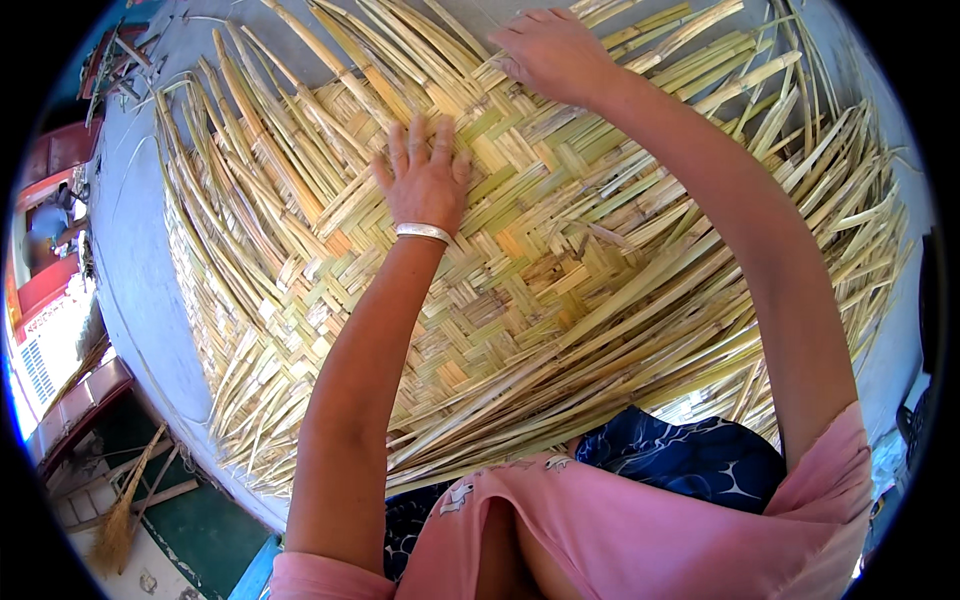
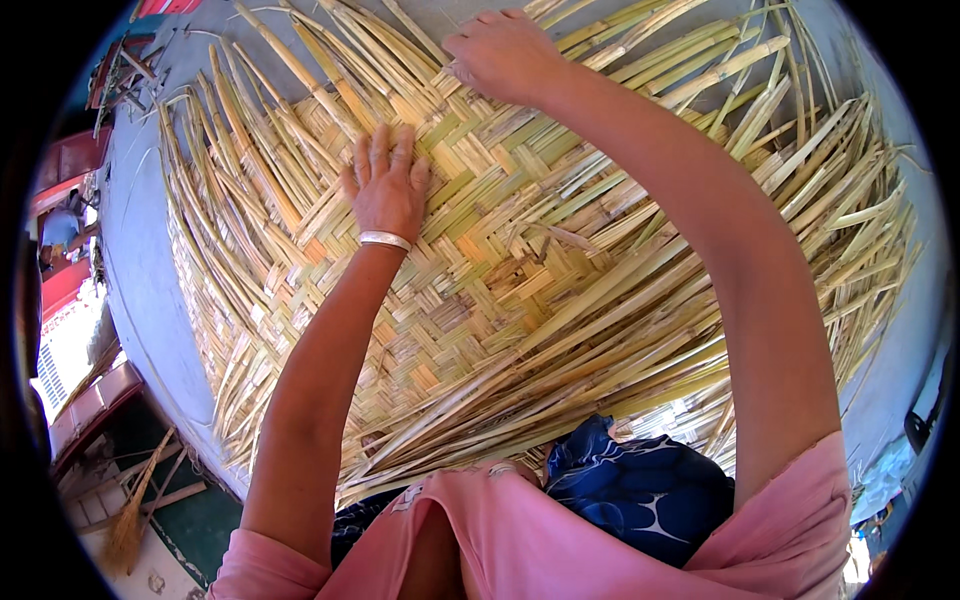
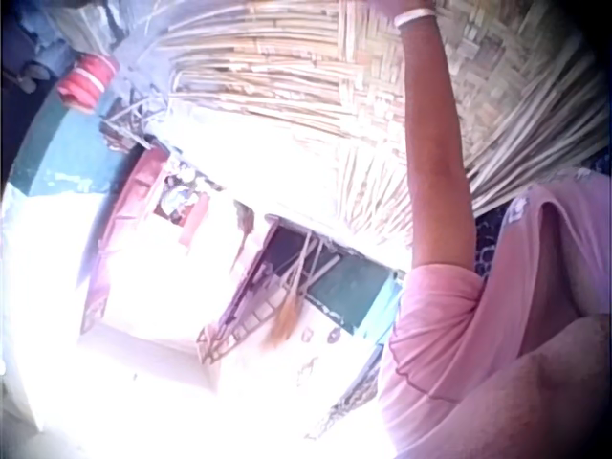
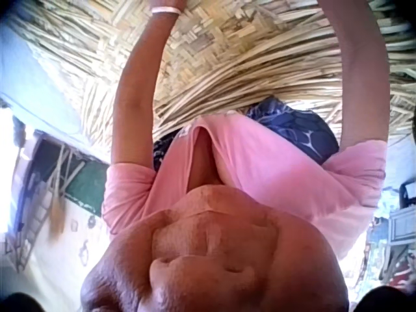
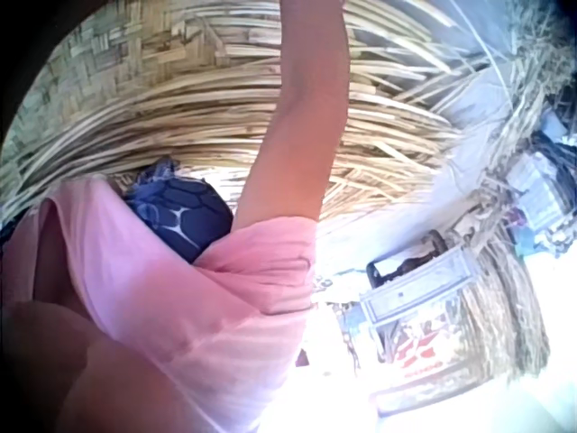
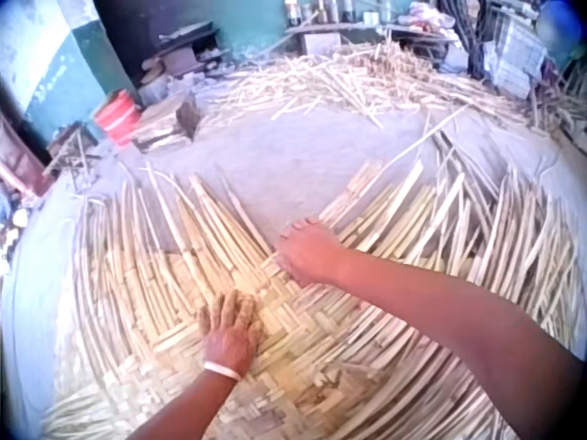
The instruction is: The person weaves a large basket using dried palm leaves, interlacing strands by hand to form a tight pattern. The person sits on the floor and continuously adjusts the weave to maintain tension and alignment.
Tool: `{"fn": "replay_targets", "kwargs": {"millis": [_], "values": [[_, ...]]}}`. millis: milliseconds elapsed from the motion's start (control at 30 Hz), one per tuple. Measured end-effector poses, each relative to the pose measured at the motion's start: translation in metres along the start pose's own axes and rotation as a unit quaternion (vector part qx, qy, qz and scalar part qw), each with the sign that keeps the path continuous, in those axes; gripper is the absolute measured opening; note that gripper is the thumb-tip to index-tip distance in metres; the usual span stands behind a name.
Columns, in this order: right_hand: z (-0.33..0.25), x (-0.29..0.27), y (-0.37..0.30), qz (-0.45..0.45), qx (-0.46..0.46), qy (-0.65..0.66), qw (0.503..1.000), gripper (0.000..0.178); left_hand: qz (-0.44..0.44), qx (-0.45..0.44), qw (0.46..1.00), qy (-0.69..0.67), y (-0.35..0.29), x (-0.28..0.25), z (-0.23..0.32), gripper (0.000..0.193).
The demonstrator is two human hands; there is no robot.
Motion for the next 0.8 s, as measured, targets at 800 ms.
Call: {"fn": "replay_targets", "kwargs": {"millis": [800], "values": [[0.004, 0.027, 0.024, -0.218, 0.048, 0.017, 0.975, 0.027, 0.001, -0.021, 0.997, -0.069, 0.003, 0.007, 0.008, 0.045]]}}
Point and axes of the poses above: each hand's wrist, its own y-axis towards the middle knuckle, its own x-axis out of the palm, z = x × y, the point moved 10 cm from there along y, towards the middle knuckle, and after that the axes turned 4 degrees about -y, right-handed, at the moved point
